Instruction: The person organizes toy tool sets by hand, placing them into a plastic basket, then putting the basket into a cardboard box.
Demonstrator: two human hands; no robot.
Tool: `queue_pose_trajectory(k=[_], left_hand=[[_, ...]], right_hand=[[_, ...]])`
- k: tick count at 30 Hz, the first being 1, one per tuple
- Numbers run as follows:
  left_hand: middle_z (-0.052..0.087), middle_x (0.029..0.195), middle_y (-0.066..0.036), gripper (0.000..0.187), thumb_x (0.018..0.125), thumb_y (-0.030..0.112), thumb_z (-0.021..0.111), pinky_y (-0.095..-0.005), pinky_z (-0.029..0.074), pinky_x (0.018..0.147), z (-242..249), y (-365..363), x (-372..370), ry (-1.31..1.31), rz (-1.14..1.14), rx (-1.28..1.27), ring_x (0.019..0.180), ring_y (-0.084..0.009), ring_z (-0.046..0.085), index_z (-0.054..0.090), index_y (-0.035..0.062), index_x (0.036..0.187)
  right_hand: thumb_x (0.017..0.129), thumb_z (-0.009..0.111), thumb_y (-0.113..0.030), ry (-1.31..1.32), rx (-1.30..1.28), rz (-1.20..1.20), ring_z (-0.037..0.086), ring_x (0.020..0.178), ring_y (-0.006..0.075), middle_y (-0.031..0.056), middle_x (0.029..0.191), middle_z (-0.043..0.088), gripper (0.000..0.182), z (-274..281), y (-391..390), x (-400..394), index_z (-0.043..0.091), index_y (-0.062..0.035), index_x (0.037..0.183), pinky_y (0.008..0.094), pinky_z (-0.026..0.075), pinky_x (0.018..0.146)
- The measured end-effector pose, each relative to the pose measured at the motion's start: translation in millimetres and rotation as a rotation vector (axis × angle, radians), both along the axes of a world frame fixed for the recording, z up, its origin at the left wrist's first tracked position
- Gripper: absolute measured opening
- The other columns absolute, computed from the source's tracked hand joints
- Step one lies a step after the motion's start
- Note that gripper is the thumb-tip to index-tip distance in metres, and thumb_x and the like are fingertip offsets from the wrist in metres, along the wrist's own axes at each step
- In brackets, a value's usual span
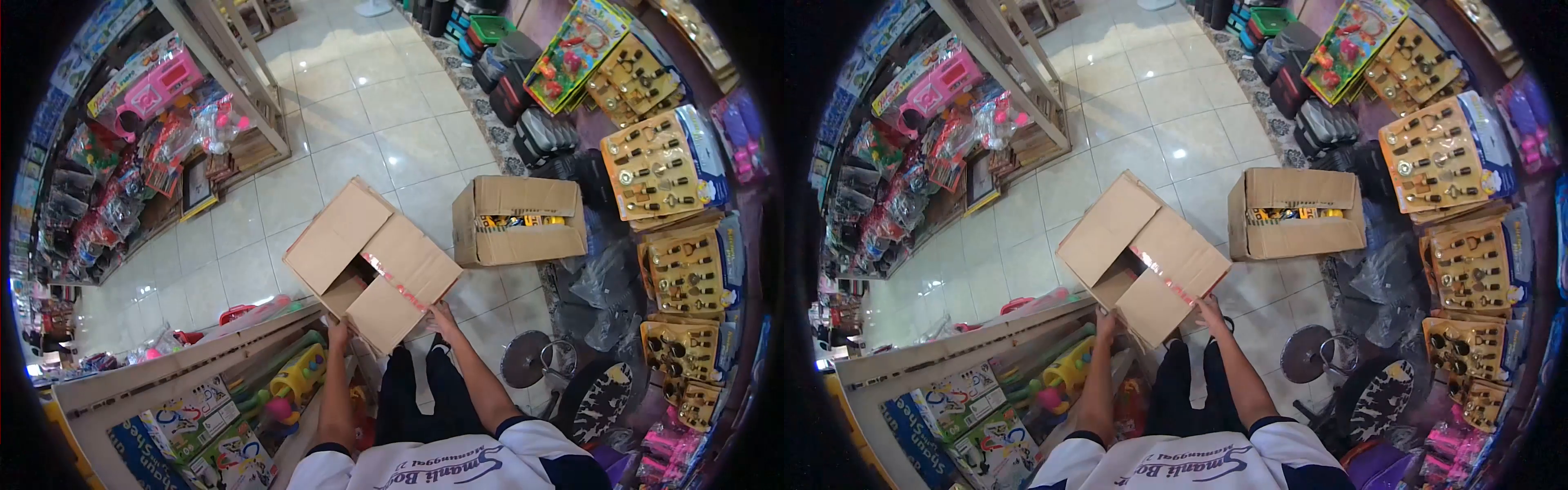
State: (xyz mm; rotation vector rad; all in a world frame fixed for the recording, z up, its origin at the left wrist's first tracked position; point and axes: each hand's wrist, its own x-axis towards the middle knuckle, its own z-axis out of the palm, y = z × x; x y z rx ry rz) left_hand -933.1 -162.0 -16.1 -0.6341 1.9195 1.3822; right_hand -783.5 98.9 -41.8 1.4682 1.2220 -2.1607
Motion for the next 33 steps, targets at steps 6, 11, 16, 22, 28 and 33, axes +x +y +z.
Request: queue_pose_trajectory(k=[6, 11, 16, 22, 28, 33], left_hand=[[0.046, 0.129, -0.024, 0.076, 0.083, 0.044, 0.060, -0.0376, 0.035, 0.098, -36.8, -39.7, 80.4, 0.213, -0.177, -0.160, 0.120, -0.0364, 0.045, 0.032, -0.0039, 0.135], [0.055, 0.119, -0.024, 0.066, 0.083, 0.041, 0.060, -0.0369, 0.040, 0.094, -29.5, -69.7, 156.6, 0.056, -0.679, -0.182, 0.112, -0.0321, 0.052, 0.044, -0.0064, 0.127], [0.062, 0.108, -0.019, 0.052, 0.083, 0.034, 0.061, -0.0370, 0.046, 0.083, -55.7, -68.6, 224.6, -0.306, -0.340, -0.014, 0.095, -0.0277, 0.060, 0.055, -0.0068, 0.114], [0.064, 0.100, -0.018, 0.045, 0.080, 0.032, 0.061, -0.0375, 0.047, 0.079, -31.5, 7.0, 225.1, 0.143, -0.623, -0.266, 0.091, -0.0261, 0.062, 0.060, -0.0040, 0.107], [0.065, 0.095, -0.017, 0.043, 0.081, 0.034, 0.059, -0.0338, 0.047, 0.078, 4.2, 104.7, 194.4, 0.170, -0.612, -0.120, 0.087, -0.0235, 0.062, 0.062, -0.0019, 0.105], [0.066, 0.096, -0.017, 0.042, 0.081, 0.034, 0.060, -0.0338, 0.047, 0.079, -17.9, 158.8, 177.1, 0.229, -0.748, -0.021, 0.088, -0.0245, 0.062, 0.062, 0.0004, 0.107]], right_hand=[[0.079, 0.067, -0.044, -0.051, 0.262, 0.222, 0.051, 0.101, 0.0238, 0.0123, 0.118, 0.050, 0.075, 7.9, 10.9, 58.1, 0.032, -0.0086, 0.135, 0.0382, 0.050, 0.073], [0.078, 0.066, -0.046, 0.016, 0.318, 0.267, 0.057, 0.071, 0.0160, 0.0094, 0.089, 0.061, 0.053, 10.3, 37.7, 169.6, 0.059, -0.0044, 0.110, 0.0305, 0.048, 0.057], [0.081, 0.061, -0.044, -0.325, 0.186, 0.284, 0.055, 0.089, 0.0235, 0.0101, 0.105, 0.057, 0.053, 25.5, 63.0, 292.2, 0.052, -0.0076, 0.118, 0.0428, 0.048, 0.073], [0.081, 0.060, -0.044, -0.342, 0.105, 0.207, 0.056, 0.082, 0.0220, 0.0094, 0.098, 0.058, 0.049, 30.2, 85.2, 347.7, 0.054, -0.0080, 0.113, 0.0406, 0.048, 0.070], [0.084, 0.058, -0.045, -0.183, 0.162, 0.256, 0.060, 0.090, 0.0204, 0.0095, 0.106, 0.061, 0.048, 37.9, 121.6, 325.6, 0.052, -0.0097, 0.115, 0.0389, 0.049, 0.073], [0.084, 0.058, -0.043, -0.080, 0.216, 0.177, 0.060, 0.086, 0.0171, 0.0057, 0.099, 0.062, 0.044, 43.9, 151.2, 319.1, 0.052, -0.0109, 0.115, 0.0357, 0.050, 0.068]])
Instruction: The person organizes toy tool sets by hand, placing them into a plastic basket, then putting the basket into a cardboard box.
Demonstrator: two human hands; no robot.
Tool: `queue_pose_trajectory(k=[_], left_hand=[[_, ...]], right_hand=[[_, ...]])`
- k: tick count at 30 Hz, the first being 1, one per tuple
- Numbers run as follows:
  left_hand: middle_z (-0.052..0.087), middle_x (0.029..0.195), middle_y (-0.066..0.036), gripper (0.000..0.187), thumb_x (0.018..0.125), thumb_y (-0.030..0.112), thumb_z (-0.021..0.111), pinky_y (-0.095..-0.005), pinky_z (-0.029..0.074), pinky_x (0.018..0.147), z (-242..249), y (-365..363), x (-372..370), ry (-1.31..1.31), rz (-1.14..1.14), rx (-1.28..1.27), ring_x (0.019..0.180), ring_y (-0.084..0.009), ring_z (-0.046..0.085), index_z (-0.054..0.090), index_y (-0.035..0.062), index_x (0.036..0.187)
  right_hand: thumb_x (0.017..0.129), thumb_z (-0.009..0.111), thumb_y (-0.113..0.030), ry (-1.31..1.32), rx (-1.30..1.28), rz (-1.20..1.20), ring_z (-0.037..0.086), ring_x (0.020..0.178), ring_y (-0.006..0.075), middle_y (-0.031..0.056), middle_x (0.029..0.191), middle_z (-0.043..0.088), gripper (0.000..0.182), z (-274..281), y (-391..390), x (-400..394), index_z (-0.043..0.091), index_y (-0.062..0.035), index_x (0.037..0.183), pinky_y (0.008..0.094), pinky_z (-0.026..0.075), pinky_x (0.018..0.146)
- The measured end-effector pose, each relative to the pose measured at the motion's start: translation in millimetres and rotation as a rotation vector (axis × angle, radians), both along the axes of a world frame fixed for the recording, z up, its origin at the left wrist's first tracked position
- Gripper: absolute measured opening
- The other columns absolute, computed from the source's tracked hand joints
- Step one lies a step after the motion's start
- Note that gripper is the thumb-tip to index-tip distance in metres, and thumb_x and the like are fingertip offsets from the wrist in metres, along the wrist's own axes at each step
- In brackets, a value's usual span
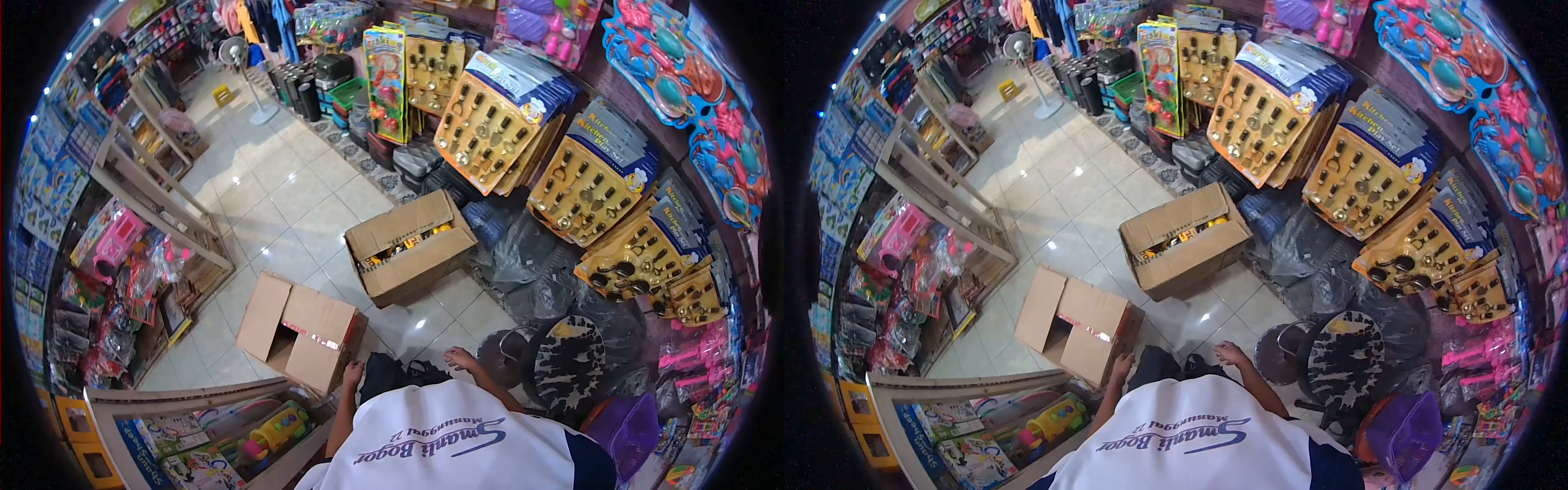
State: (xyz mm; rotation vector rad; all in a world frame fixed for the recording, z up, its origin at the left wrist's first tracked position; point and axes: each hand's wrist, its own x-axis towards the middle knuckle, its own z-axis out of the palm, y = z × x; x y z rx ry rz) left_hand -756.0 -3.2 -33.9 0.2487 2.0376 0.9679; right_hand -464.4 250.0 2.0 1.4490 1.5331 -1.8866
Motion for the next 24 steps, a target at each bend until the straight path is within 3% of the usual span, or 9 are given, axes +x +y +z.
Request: queue_pose_trajectory(k=[6, 9, 13, 14, 17, 19, 20, 22, 24], left_hand=[[0.066, 0.095, -0.019, 0.041, 0.082, 0.033, 0.061, -0.0350, 0.047, 0.082, -5.3, 32.2, -0.8, -0.042, -0.141, -0.090, 0.093, -0.0271, 0.063, 0.062, 0.0023, 0.109], [0.066, 0.092, -0.016, 0.041, 0.083, 0.033, 0.061, -0.0328, 0.048, 0.076, -7.0, 37.9, -6.6, -0.102, -0.134, -0.069, 0.085, -0.0235, 0.062, 0.062, 0.0010, 0.109], [0.064, 0.086, -0.011, 0.039, 0.084, 0.032, 0.060, -0.0283, 0.046, 0.067, -4.9, 62.9, -18.5, -0.213, 0.003, 0.020, 0.074, -0.0175, 0.059, 0.061, 0.0003, 0.108], [0.064, 0.087, -0.010, 0.039, 0.085, 0.030, 0.059, -0.0276, 0.046, 0.064, 7.3, 75.6, -22.7, -0.273, 0.018, -0.087, 0.071, -0.0164, 0.058, 0.058, 0.0015, 0.112], [0.064, 0.097, -0.013, 0.046, 0.087, 0.033, 0.056, -0.0357, 0.047, 0.068, 6.4, 107.0, -32.0, -0.352, 0.079, -0.056, 0.084, -0.0216, 0.060, 0.052, 0.0021, 0.121], [0.064, 0.096, -0.012, 0.044, 0.088, 0.032, 0.056, -0.0339, 0.048, 0.066, 10.0, 130.4, -40.9, -0.398, 0.048, -0.026, 0.082, -0.0199, 0.060, 0.051, 0.0025, 0.120], [0.064, 0.096, -0.011, 0.043, 0.088, 0.031, 0.056, -0.0330, 0.048, 0.065, 11.8, 142.2, -45.3, -0.419, 0.035, -0.011, 0.081, -0.0190, 0.061, 0.051, 0.0027, 0.120], [0.063, 0.094, -0.010, 0.040, 0.089, 0.030, 0.055, -0.0305, 0.048, 0.062, 13.3, 172.7, -59.2, -0.408, 0.022, 0.063, 0.078, -0.0170, 0.060, 0.051, 0.0026, 0.117], [0.062, 0.088, -0.007, 0.035, 0.090, 0.028, 0.053, -0.0270, 0.047, 0.058, 3.8, 192.8, -69.4, -0.357, -0.011, 0.135, 0.072, -0.0140, 0.058, 0.053, 0.0027, 0.114]], right_hand=[[0.083, 0.059, -0.045, -0.116, -0.060, -0.097, 0.060, 0.085, 0.0184, 0.0061, 0.099, 0.061, 0.046, -20.2, 20.3, 11.7, 0.052, -0.0115, 0.113, 0.0399, 0.050, 0.072], [0.081, 0.062, -0.045, -0.137, -0.089, -0.090, 0.057, 0.071, 0.0144, 0.0039, 0.091, 0.061, 0.046, -27.6, 29.4, 12.5, 0.052, -0.0116, 0.112, 0.0353, 0.048, 0.062], [0.080, 0.062, -0.046, -0.093, -0.125, -0.245, 0.058, 0.075, 0.0164, 0.0055, 0.093, 0.061, 0.046, -28.0, 53.0, 4.4, 0.053, -0.0110, 0.109, 0.0363, 0.049, 0.064], [0.080, 0.062, -0.045, -0.100, -0.129, -0.256, 0.058, 0.076, 0.0165, 0.0056, 0.094, 0.061, 0.046, -26.8, 66.0, 0.6, 0.053, -0.0110, 0.109, 0.0362, 0.049, 0.064], [0.082, 0.061, -0.043, -0.112, -0.139, -0.291, 0.058, 0.079, 0.0172, 0.0061, 0.097, 0.060, 0.043, -22.0, 99.6, 0.8, 0.052, -0.0117, 0.110, 0.0362, 0.049, 0.066], [0.085, 0.059, -0.040, -0.096, -0.130, -0.298, 0.059, 0.084, 0.0182, 0.0071, 0.100, 0.060, 0.039, -8.0, 132.7, -7.5, 0.050, -0.0130, 0.112, 0.0367, 0.049, 0.070], [0.085, 0.057, -0.039, -0.118, -0.087, -0.309, 0.056, 0.078, 0.0147, 0.0049, 0.092, 0.059, 0.037, -0.3, 148.0, -14.8, 0.051, -0.0126, 0.110, 0.0336, 0.048, 0.066], [0.086, 0.057, -0.037, -0.093, 0.071, -0.321, 0.055, 0.072, 0.0131, 0.0037, 0.086, 0.057, 0.036, -22.6, 186.8, -31.6, 0.050, -0.0118, 0.111, 0.0318, 0.048, 0.063], [0.085, 0.056, -0.035, -0.093, 0.244, -0.267, 0.053, 0.065, 0.0129, 0.0025, 0.080, 0.054, 0.037, -83.8, 226.6, -28.1, 0.050, -0.0105, 0.111, 0.0308, 0.047, 0.061]])
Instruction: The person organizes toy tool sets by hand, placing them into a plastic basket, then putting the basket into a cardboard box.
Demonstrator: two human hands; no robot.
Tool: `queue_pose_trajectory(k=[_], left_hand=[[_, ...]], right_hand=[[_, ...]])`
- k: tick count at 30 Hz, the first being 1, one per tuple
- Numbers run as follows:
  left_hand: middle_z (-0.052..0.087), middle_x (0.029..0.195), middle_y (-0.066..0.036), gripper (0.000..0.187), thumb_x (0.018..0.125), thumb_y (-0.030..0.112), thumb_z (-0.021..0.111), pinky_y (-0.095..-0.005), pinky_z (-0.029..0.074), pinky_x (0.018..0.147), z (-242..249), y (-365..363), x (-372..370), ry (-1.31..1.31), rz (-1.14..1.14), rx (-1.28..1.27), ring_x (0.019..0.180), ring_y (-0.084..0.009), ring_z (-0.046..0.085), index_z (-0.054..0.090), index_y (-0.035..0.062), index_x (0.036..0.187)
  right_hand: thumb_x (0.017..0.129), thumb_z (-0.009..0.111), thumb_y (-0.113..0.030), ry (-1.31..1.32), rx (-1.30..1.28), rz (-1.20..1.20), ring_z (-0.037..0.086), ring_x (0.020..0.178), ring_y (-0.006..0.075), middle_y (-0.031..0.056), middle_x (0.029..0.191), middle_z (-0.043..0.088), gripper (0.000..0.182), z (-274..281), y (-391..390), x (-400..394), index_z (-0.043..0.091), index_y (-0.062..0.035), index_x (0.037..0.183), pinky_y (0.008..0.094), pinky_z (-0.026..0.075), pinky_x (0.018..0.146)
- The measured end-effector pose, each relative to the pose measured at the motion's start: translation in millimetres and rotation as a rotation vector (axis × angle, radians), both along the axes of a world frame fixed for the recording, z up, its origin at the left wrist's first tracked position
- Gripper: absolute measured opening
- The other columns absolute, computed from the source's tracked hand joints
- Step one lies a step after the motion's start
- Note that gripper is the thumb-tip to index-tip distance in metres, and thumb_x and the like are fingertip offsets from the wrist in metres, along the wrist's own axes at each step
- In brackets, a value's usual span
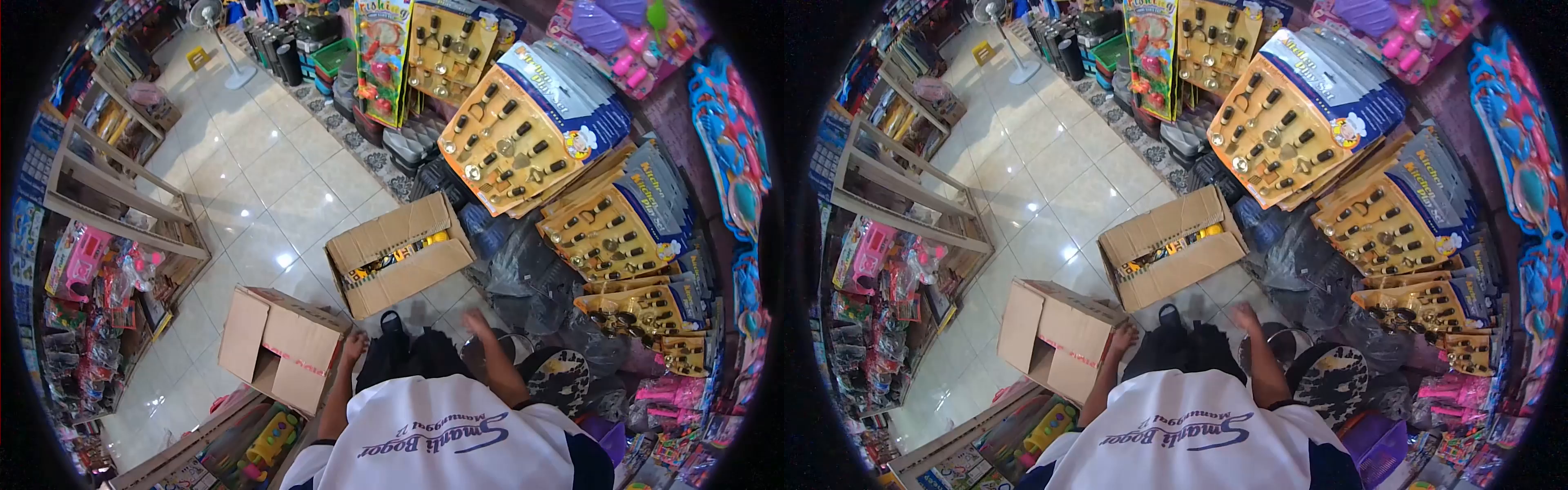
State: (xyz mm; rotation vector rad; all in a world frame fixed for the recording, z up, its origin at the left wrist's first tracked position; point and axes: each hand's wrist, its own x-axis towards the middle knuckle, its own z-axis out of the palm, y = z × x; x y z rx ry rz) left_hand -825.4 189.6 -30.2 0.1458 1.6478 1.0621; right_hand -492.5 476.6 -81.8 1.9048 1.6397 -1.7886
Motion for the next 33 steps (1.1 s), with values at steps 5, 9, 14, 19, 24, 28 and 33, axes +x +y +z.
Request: queue_pose_trajectory(k=[5, 9, 14, 19, 24, 28, 33], left_hand=[[0.062, 0.083, -0.006, 0.029, 0.089, 0.023, 0.052, -0.0269, 0.047, 0.057, 3.9, 53.3, -43.4, 0.153, 0.092, 0.048, 0.070, -0.0130, 0.058, 0.055, 0.0009, 0.108], [0.063, 0.091, -0.013, 0.035, 0.085, 0.023, 0.056, -0.0359, 0.050, 0.071, 16.1, 88.8, -74.4, 0.531, 0.194, 0.025, 0.083, -0.0246, 0.061, 0.053, 0.0002, 0.112], [0.057, 0.110, -0.023, 0.055, 0.077, 0.033, 0.063, -0.0428, 0.043, 0.088, -11.6, 117.7, -102.5, 0.727, 0.238, -0.536, 0.106, -0.0389, 0.052, 0.048, 0.0011, 0.119], [0.061, 0.099, -0.027, 0.053, 0.076, 0.034, 0.063, -0.0440, 0.045, 0.083, -39.2, 136.3, -113.7, 0.603, 0.125, -0.471, 0.097, -0.0410, 0.058, 0.052, -0.0029, 0.112], [0.062, 0.099, -0.025, 0.043, 0.079, 0.033, 0.059, -0.0462, 0.045, 0.081, -46.0, 140.5, -103.6, 0.640, 0.223, -0.538, 0.095, -0.0419, 0.059, 0.057, -0.0005, 0.106], [0.064, 0.095, -0.024, 0.039, 0.082, 0.035, 0.056, -0.0477, 0.046, 0.079, -62.0, 133.4, -114.8, 0.635, 0.110, -0.651, 0.093, -0.0418, 0.060, 0.061, 0.0023, 0.102], [0.064, 0.092, -0.024, 0.038, 0.085, 0.039, 0.053, -0.0480, 0.048, 0.078, -59.6, 140.2, -116.4, 0.696, 0.046, -0.719, 0.091, -0.0414, 0.061, 0.065, 0.0041, 0.096]], right_hand=[[0.079, 0.064, -0.032, -0.160, 0.363, 0.154, 0.060, 0.074, 0.0275, 0.0130, 0.096, 0.059, 0.054, 32.0, 75.4, -70.7, 0.043, -0.0049, 0.122, 0.0400, 0.049, 0.069], [0.075, 0.067, -0.031, -0.228, 0.734, 0.360, 0.051, 0.107, 0.0371, 0.0219, 0.120, 0.050, 0.070, 66.7, 117.3, -121.9, 0.035, -0.0028, 0.130, 0.0452, 0.042, 0.090], [0.074, 0.067, -0.031, -0.512, 0.652, 0.427, 0.041, 0.119, 0.0395, 0.0219, 0.128, 0.044, 0.074, 102.2, 174.5, -175.4, 0.032, -0.0037, 0.134, 0.0481, 0.038, 0.096], [0.075, 0.067, -0.031, -0.490, 0.481, 0.347, 0.046, 0.116, 0.0390, 0.0233, 0.126, 0.047, 0.076, 59.0, 217.3, -186.1, 0.030, -0.0024, 0.135, 0.0459, 0.039, 0.097], [0.079, 0.063, -0.039, -0.508, 0.538, 0.466, 0.056, 0.106, 0.0372, 0.0205, 0.115, 0.057, 0.065, -30.3, 234.5, -167.1, 0.038, -0.0115, 0.133, 0.0453, 0.047, 0.088], [0.081, 0.058, -0.037, -0.588, 0.402, 0.410, 0.057, 0.103, 0.0396, 0.0198, 0.113, 0.058, 0.042, -24.7, 240.6, -171.2, 0.056, -0.0108, 0.114, 0.0466, 0.047, 0.087], [0.084, 0.056, -0.035, -0.597, 0.507, 0.399, 0.059, 0.098, 0.0396, 0.0188, 0.106, 0.061, 0.032, 1.6, 231.0, -179.4, 0.062, -0.0101, 0.102, 0.0482, 0.049, 0.083]])
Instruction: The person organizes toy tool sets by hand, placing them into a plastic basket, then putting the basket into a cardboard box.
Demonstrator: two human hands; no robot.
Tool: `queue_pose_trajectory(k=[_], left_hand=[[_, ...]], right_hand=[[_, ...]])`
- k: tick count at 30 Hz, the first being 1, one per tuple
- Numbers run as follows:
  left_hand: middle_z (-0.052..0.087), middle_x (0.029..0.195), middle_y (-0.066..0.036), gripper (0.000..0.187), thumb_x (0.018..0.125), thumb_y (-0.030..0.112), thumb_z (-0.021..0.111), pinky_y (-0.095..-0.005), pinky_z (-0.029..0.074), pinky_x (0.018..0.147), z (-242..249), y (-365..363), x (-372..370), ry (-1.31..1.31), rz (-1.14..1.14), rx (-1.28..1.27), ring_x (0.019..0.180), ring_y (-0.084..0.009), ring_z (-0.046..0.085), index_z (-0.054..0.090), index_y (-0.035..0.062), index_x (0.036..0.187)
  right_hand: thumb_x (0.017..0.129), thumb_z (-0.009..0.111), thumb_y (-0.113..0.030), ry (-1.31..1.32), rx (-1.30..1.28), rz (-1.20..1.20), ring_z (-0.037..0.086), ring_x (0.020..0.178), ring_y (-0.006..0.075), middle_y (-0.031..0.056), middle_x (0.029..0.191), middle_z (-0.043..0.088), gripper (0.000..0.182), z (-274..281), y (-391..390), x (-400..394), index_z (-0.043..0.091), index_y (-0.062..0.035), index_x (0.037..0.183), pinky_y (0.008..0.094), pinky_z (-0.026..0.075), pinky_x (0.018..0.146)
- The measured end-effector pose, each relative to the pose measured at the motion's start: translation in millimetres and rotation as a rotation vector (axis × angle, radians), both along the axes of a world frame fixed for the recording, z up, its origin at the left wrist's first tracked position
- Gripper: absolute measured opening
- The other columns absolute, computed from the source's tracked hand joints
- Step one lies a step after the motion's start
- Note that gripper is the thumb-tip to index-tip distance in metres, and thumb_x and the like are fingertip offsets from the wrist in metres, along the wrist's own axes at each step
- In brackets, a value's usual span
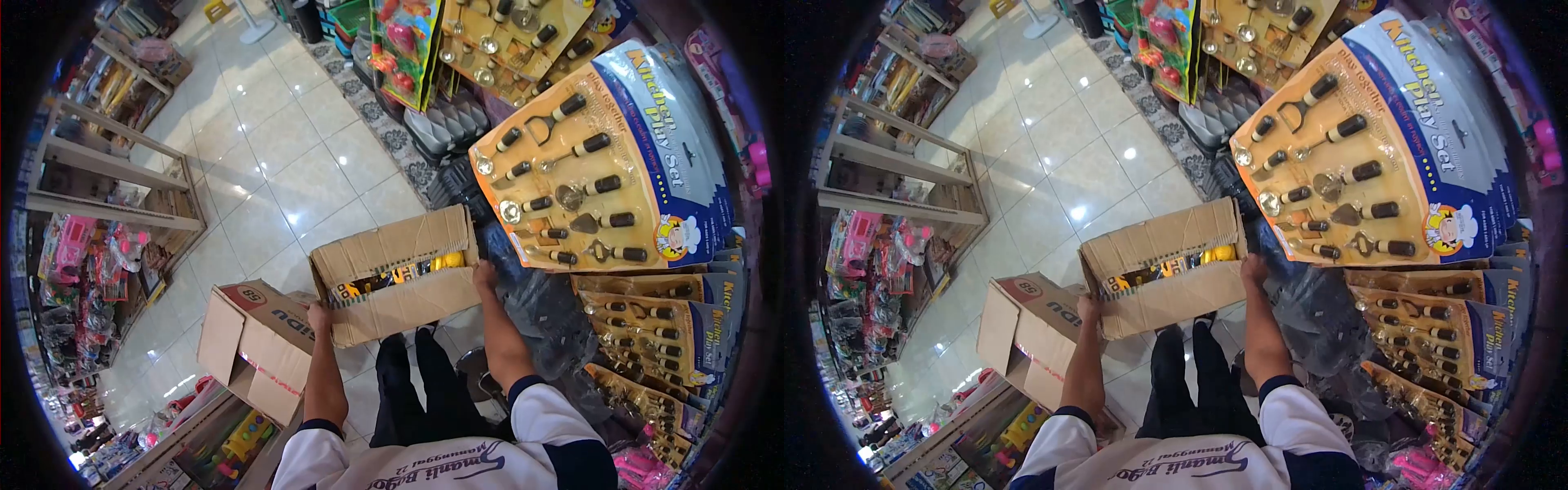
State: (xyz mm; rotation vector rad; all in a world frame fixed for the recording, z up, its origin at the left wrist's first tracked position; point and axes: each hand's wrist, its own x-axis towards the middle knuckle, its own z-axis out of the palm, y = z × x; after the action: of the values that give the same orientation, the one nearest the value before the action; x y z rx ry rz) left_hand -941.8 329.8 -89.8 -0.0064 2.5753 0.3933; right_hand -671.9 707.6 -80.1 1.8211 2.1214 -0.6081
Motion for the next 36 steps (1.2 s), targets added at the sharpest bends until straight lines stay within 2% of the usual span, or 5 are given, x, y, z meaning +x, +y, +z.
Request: queue_pose_trajectory(k=[11, 17, 21, 30, 36], left_hand=[[0.061, 0.081, -0.027, 0.042, 0.087, 0.040, 0.051, -0.0504, 0.046, 0.070, 88.1, -16.8, -0.1, 0.139, -0.142, 0.175, 0.080, -0.0443, 0.060, 0.063, -0.0005, 0.086], [0.062, 0.080, -0.025, 0.039, 0.087, 0.038, 0.049, -0.0500, 0.047, 0.068, 143.5, -33.1, 6.3, 0.238, -0.186, 0.202, 0.079, -0.0435, 0.060, 0.064, 0.0019, 0.087], [0.062, 0.079, -0.026, 0.034, 0.088, 0.033, 0.049, -0.0504, 0.046, 0.069, 192.7, -22.7, -4.5, 0.281, -0.254, 0.225, 0.077, -0.0426, 0.061, 0.065, 0.0026, 0.087], [0.063, 0.077, -0.022, 0.032, 0.087, 0.032, 0.049, -0.0499, 0.047, 0.066, 193.1, -39.4, -15.2, 0.330, -0.481, 0.221, 0.074, -0.0410, 0.061, 0.064, 0.0047, 0.083], [0.062, 0.075, -0.023, 0.034, 0.089, 0.033, 0.048, -0.0497, 0.046, 0.064, 229.0, -30.9, -8.4, 0.334, -0.588, 0.304, 0.073, -0.0415, 0.061, 0.063, 0.0034, 0.082]], right_hand=[[0.085, 0.058, -0.028, 0.258, 0.186, 0.192, 0.059, 0.078, 0.0420, 0.0233, 0.077, 0.061, 0.028, 97.9, -28.3, 36.4, 0.061, -0.0005, 0.080, 0.0489, 0.048, 0.066], [0.086, 0.057, -0.024, 0.388, 0.231, 0.226, 0.058, 0.074, 0.0433, 0.0262, 0.074, 0.057, 0.028, 170.4, -74.2, 75.3, 0.057, 0.0021, 0.077, 0.0494, 0.043, 0.060], [0.086, 0.057, -0.024, 0.414, 0.266, 0.219, 0.058, 0.072, 0.0432, 0.0257, 0.071, 0.057, 0.030, 188.7, -108.6, 98.8, 0.057, 0.0029, 0.074, 0.0488, 0.044, 0.059], [0.087, 0.053, -0.033, 0.340, 0.217, 0.039, 0.059, 0.071, 0.0440, 0.0258, 0.070, 0.059, 0.038, 186.7, -198.8, 147.7, 0.061, 0.0025, 0.075, 0.0506, 0.046, 0.062], [0.085, 0.056, -0.028, 0.412, 0.390, -0.045, 0.058, 0.066, 0.0427, 0.0258, 0.067, 0.055, 0.036, 210.7, -234.3, 176.4, 0.058, 0.0036, 0.067, 0.0488, 0.043, 0.056]])
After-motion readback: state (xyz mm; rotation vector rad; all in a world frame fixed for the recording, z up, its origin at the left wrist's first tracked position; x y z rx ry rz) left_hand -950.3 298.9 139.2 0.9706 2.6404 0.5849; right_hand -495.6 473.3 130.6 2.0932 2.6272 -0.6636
